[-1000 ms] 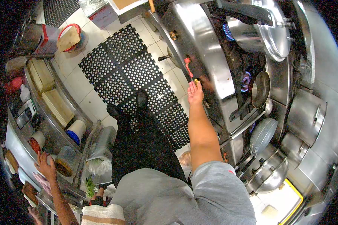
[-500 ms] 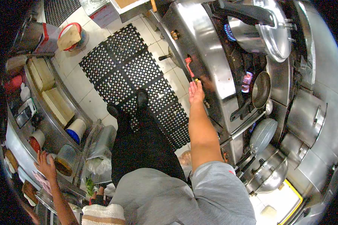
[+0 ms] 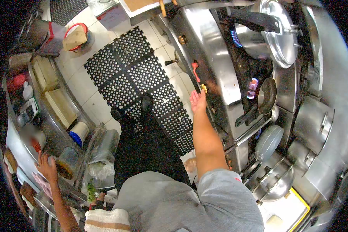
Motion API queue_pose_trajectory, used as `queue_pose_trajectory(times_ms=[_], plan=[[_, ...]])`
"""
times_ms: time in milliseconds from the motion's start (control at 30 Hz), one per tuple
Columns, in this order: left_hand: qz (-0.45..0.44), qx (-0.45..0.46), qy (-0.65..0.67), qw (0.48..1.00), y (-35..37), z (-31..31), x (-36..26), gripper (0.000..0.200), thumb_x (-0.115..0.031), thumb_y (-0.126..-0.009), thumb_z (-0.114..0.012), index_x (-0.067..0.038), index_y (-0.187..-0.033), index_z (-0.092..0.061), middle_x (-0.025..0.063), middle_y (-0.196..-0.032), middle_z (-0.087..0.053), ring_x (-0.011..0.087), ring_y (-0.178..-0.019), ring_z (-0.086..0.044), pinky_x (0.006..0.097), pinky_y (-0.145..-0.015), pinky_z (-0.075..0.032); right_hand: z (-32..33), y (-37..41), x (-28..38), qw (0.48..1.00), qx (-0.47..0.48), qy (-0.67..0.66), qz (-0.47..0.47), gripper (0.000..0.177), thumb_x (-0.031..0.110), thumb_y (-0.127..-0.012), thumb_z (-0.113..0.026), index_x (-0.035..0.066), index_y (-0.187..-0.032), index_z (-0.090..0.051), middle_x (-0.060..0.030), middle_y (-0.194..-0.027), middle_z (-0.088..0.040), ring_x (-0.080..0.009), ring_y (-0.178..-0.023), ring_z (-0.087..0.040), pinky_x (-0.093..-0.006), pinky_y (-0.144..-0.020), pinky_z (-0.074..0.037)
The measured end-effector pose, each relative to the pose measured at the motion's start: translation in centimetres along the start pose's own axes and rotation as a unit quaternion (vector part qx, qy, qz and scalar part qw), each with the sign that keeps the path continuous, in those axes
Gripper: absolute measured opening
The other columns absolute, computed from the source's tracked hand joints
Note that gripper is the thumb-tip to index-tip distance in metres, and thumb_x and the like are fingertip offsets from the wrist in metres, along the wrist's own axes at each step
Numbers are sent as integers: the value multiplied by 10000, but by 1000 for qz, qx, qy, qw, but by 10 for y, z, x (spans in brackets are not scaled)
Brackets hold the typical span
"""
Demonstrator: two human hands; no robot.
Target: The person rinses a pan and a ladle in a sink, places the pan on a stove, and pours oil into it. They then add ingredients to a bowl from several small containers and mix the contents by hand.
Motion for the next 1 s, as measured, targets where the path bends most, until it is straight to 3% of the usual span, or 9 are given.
queue_pose_trajectory(times_ms=[167, 200, 233, 367, 533, 600, 800, 900, 1000], plan=[[26, -40, 150, 988, -11, -3, 1, 334, -249, -678, -635, -23, -923, -647, 155, -1053, -604, 328, -1156, -447, 452, -971, -329, -10, 30, -74, 959, 203, 135, -147, 375, 324, -894, -504, -1, -1077, -463, -161, -1182, -520, -255, -1123, -487, -349, -935, -414], [6, -59, 209, 976, -9, 5, -1, 356, -289, -666, -644, -36, -917, -657, 151, -1070, -599, 314, -1154, -448, 438, -978, -326, -27, 25, -99, 857, 459, 220, -84, 407, 309, -921, -447, 3, -1189, -429, -166, -1262, -470, -249, -1161, -462, -348, -974, -387], [90, 7, 266, 960, -4, -25, 18, 366, -330, -670, -636, -67, -923, -663, 127, -1078, -600, 298, -1163, -447, 464, -1014, -265, -44, 75, -106, 905, 297, 259, -157, 485, 330, -923, -431, 6, -1279, -368, -157, -1316, -425, -240, -1205, -426, -346, -1010, -352], [235, -82, 286, 925, 19, 7, 13, 319, -380, -785, -553, -158, -1003, -625, 66, -1158, -568, 232, -1213, -417, 550, -1070, -43, -76, 109, -154, 735, 366, 559, -117, 372, 319, -874, -509, 51, -1132, -514, -103, -1026, -611, -184, -852, -599, -279, -710, -465], [392, -218, 639, 625, 101, -13, 11, 285, -285, -855, -514, -69, -1036, -557, 97, -1033, -591, 225, -990, -557, 472, -964, -327, -139, 151, -140, 596, 450, 665, 0, 303, 300, -869, -510, 72, -1067, -532, -65, -909, -635, -159, -667, -610, -272, -546, -452], [440, -277, 820, 241, 148, -47, -6, 400, -365, -869, -516, -57, -1122, -491, 89, -983, -567, 244, -973, -548, 444, -900, -390, -158, 145, -124, 628, 420, 655, -8, 283, 292, -860, -531, 84, -1053, -518, -56, -897, -621, -156, -652, -602, -256, -536, -461], [439, -345, 815, -153, 245, -70, -39, 759, -605, -802, -505, -29, -1261, -322, 167, -1128, -448, 348, -1010, -514, 446, -917, -402, -228, 104, -94, 631, 400, 664, 31, 272, 287, -861, -515, 86, -1045, -509, -90, -914, -627, -170, -600, -598, -274, -483, -466], [460, -377, 783, -182, 268, -99, -23, 733, -591, -838, -457, -37, -1293, -305, 175, -1205, -426, 342, -1083, -482, 455, -923, -401, -263, 111, -101, 606, 373, 701, 38, 292, 284, -858, -514, 63, -1049, -510, -96, -863, -629, -186, -615, -613, -272, -417, -441], [428, -404, 805, -68, 275, -91, -11, 655, -542, -883, -410, -48, -1304, -315, 162, -1264, -418, 334, -1116, -470, 452, -927, -399, -307, 145, -129, 555, 419, 717, 45, 308, 287, -845, -509, 76, -1070, -510, -87, -879, -636, -174, -626, -612, -276, -476, -452]])
Point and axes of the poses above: each hand's wrist, its own y-axis away from the middle knuckle, its own z-axis out of the back of the hand, x = y × z, the point moved 10 cm from there along -y, towards the middle knuckle
